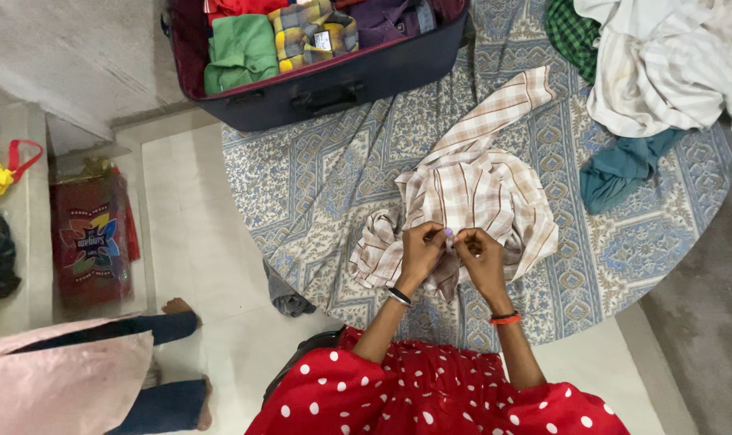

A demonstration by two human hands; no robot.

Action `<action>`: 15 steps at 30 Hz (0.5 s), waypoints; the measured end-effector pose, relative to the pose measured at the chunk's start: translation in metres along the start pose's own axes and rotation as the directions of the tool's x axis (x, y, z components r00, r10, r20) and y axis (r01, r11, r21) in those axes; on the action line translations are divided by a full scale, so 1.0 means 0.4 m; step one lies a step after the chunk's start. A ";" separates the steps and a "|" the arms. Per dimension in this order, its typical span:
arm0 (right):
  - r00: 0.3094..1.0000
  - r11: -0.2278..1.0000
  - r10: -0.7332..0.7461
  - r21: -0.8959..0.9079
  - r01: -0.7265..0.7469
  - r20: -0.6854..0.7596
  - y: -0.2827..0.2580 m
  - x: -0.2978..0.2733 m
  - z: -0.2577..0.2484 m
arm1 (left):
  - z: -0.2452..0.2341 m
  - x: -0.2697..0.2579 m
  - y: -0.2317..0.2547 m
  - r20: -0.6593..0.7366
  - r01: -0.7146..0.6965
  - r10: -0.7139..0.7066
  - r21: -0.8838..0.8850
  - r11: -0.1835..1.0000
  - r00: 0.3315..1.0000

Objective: The person arranges several folded shirts inside a suitcase and then folds a striped shirt on a surface.

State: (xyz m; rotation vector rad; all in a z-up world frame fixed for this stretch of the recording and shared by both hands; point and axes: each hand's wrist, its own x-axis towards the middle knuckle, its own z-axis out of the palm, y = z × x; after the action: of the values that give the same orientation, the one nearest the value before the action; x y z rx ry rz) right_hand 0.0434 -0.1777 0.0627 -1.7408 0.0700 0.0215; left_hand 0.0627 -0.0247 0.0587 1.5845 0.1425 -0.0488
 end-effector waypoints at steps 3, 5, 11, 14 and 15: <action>0.999 0.998 -0.015 0.056 0.013 0.036 -0.009 0.002 -0.004 | -0.001 0.000 0.008 -0.001 -0.025 0.025 0.021 0.999 1.000; 0.997 0.997 0.062 0.044 -0.064 0.052 -0.016 0.002 -0.012 | -0.003 -0.001 0.015 -0.001 -0.073 0.073 0.053 0.996 0.997; 0.986 0.980 0.141 0.126 -0.152 0.092 0.029 0.014 -0.024 | 0.000 -0.004 0.024 0.007 -0.033 0.033 0.077 0.996 0.999; 0.979 0.961 0.153 0.210 -0.179 0.133 0.054 0.020 -0.039 | -0.001 0.000 0.014 0.030 -0.029 0.027 0.060 0.998 0.999; 0.976 0.950 0.157 0.245 -0.191 0.149 0.056 0.023 -0.041 | -0.002 0.000 0.011 0.047 -0.023 0.022 0.031 0.999 0.999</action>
State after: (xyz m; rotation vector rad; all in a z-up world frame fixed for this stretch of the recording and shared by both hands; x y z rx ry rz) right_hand 0.0508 -0.1980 0.0430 -1.4639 0.1269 0.2445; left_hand 0.0633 -0.0241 0.0632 1.6150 0.0876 -0.0709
